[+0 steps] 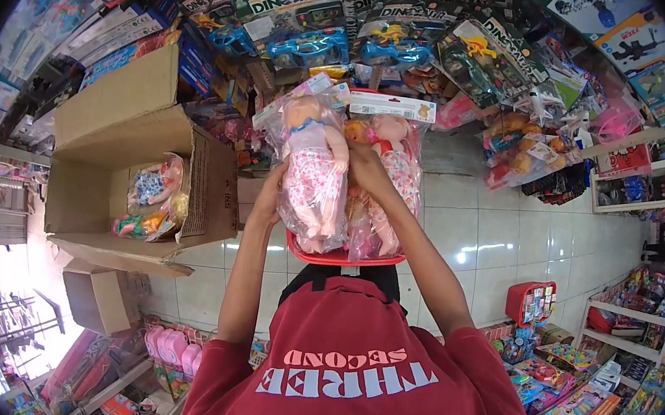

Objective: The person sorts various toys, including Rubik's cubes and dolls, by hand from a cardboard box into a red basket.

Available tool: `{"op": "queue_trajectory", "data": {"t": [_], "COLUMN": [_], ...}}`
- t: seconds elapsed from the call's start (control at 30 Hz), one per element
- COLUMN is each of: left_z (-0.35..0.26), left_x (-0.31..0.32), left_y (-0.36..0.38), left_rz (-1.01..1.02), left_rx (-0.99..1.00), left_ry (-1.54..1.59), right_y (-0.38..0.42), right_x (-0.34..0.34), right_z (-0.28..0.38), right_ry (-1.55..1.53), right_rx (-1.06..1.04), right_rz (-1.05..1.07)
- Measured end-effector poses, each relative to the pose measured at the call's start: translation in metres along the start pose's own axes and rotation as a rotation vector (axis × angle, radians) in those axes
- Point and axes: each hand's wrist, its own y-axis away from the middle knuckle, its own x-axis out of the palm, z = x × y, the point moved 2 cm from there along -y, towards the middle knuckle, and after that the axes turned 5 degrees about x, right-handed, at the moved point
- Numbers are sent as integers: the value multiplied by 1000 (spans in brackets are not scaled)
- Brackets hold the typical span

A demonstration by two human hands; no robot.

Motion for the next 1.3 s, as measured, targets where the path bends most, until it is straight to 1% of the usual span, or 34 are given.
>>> {"op": "queue_trajectory", "data": {"t": [0.07,0.1,0.17,0.2,0.23,0.33,0.37,0.47,0.5,0.6,0.63,0.7,0.73,0.8,0.83,0.93,0.97,1.03,1.07,1.17,1.27,1.3], "left_z": [-2,-5,-9,-9,-5,-6,-10,-26,-12,6,8,13,13,8,6,4,4,1,2,0,2,4], "left_x": [-2,3,18,22,16,21,23,32,20,33,39,44,44,45,45,36,35,36,35,34,34,34], "left_y": [-3,0,7,8,4,3,4,4,-9,-5,-3,-1,-1,0,1,-2,-2,3,5,6,6,5], "left_rz": [35,29,46,57,76,61,85,154,211,228,270,259,251,218,201,165,125,38,30,-5,-42,-57], "left_rx": [18,70,74,73,83,128,169,288,405,688,663,671,674,649,636,657,648,629,644,693,737,753], "left_ry": [-97,-212,-264,-290,-422,-221,-360,-776,-802,-1454,-1624,-1644,-1656,-1553,-1502,-1400,-1392,-1373,-1345,-1275,-1243,-1250], "right_y": [2,4,6,5,4,5,10,21,27,35,34,31,30,31,28,18,14,8,7,9,14,15], "right_x": [-4,-4,-2,-2,-2,-17,-29,-60,-63,-67,-66,-57,-53,-41,-36,-19,-14,-6,-4,-10,-25,-31], "right_z": [-4,2,24,26,29,42,53,67,78,82,75,61,62,68,69,62,53,38,33,35,70,78], "right_ry": [-548,-819,-317,-195,-73,-132,-38,299,291,521,620,816,843,894,963,1002,1061,1097,1112,1091,1011,1063], "right_rx": [314,472,282,208,136,74,103,14,-3,14,53,133,134,138,73,123,65,119,145,76,128,57], "right_rz": [1,1,22,11,-8,-59,-98,-162,-162,-131,-105,-48,-75,-123,-154,-141,-154,-147,-140,-195,-253,-281]}}
